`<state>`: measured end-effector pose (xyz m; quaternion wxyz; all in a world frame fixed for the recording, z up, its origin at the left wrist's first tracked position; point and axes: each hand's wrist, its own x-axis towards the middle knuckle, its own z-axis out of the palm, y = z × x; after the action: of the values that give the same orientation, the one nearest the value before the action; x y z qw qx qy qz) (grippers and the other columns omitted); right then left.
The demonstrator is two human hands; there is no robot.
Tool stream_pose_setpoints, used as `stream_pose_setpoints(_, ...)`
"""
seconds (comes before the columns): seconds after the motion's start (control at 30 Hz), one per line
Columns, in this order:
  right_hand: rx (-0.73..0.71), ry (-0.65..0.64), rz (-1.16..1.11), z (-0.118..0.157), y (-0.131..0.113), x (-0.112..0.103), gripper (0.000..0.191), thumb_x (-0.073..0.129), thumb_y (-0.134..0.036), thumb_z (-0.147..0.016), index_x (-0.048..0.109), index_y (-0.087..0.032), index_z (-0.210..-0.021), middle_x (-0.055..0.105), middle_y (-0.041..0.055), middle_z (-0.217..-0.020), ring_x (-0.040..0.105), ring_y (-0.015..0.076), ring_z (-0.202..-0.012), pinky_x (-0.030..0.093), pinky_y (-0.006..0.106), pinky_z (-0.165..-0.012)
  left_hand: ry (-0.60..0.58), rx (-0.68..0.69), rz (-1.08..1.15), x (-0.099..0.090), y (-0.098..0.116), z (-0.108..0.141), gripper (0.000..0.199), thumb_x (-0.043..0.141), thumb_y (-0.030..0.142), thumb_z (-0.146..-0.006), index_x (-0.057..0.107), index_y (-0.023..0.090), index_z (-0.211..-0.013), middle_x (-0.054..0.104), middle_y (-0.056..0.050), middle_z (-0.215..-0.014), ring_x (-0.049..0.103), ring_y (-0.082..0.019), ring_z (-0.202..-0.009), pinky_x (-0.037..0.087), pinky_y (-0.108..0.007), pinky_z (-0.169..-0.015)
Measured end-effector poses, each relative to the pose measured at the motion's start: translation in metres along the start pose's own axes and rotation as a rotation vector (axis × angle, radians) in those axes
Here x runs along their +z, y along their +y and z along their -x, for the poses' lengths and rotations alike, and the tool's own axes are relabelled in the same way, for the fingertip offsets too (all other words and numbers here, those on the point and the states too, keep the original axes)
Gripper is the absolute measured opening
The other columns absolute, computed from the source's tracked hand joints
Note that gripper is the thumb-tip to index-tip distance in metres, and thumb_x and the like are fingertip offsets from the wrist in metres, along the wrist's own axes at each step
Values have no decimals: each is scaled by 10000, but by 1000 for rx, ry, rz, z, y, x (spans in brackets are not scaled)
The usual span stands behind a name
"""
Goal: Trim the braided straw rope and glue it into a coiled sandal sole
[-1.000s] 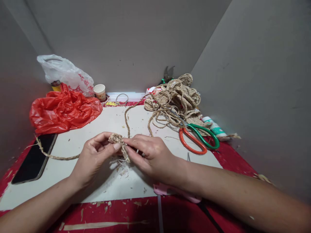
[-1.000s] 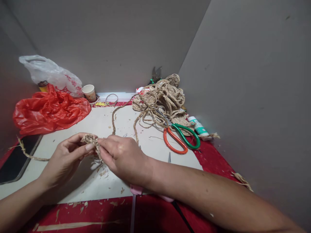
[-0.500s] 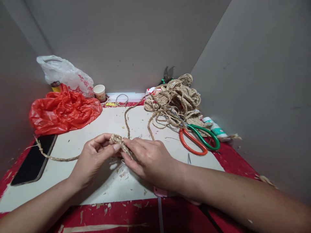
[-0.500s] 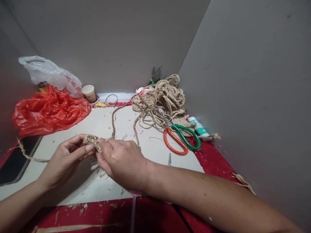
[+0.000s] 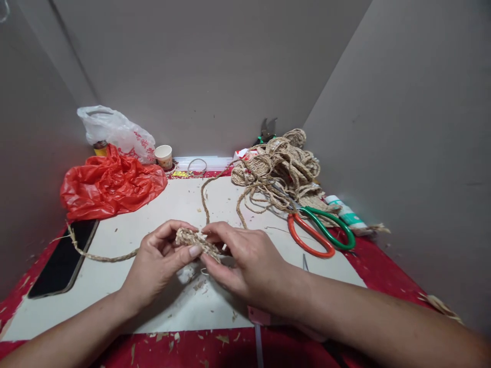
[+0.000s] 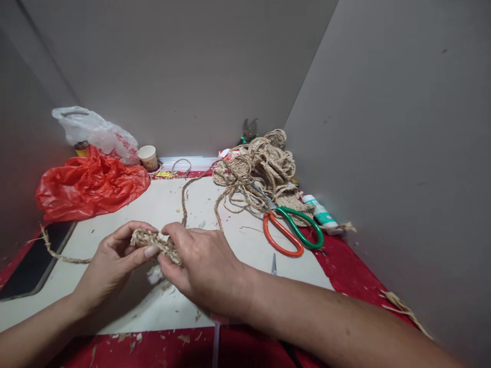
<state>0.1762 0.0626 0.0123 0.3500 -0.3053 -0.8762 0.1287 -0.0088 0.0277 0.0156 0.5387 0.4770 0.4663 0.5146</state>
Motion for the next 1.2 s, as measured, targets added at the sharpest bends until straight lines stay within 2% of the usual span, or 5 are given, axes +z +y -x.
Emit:
stream_pose_setpoints(0.2, 24, 18, -78, 0, 0, -1, 124, 625, -229, -813, 600, -173, -920, 714, 26, -743, 654, 146, -608, 443, 228, -568, -66, -33, -3, -1, 4, -1, 206, 805, 180, -718, 708, 199, -900, 713, 29, -791, 643, -76, -717, 502, -129, -673)
stream_pose_setpoints(0.53, -37, 72, -68, 6, -3, -4, 136, 640, -240, -818, 637, -149, -920, 727, 38, -748, 663, 153, -619, 470, 237, -585, -30, -26, -172, -1, 10, 1, 194, 812, 262, -697, 682, 186, -820, 664, 10, -708, 581, -110, -630, 490, -191, -602)
stream_pose_setpoints(0.9, -103, 61, -134, 9, -5, -3, 121, 588, -218, -866, 645, -127, -922, 745, 69, -808, 702, 176, -687, 526, 260, -648, -75, 48, -266, -1, 9, 3, 124, 767, 272, -753, 680, 185, -768, 658, -11, -746, 592, -131, -700, 485, -209, -656)
stream_pose_setpoints(1.03, -96, 87, -120, 9, -3, -2, 110, 604, -215, -856, 638, -139, -927, 747, 62, -809, 699, 169, -684, 522, 250, -637, -73, 31, -236, 1, 9, 1, 112, 778, 243, -738, 700, 181, -789, 672, -12, -735, 602, -123, -676, 493, -200, -641)
stream_pose_setpoints(1.2, -105, 118, -12, 9, 0, -1, 110, 585, -214, -878, 628, -132, -936, 737, 66, -804, 690, 174, -683, 505, 260, -623, -66, 16, -101, 3, 7, 0, 254, 835, 194, -654, 717, 200, -879, 710, -6, -798, 649, -128, -723, 516, -192, -671)
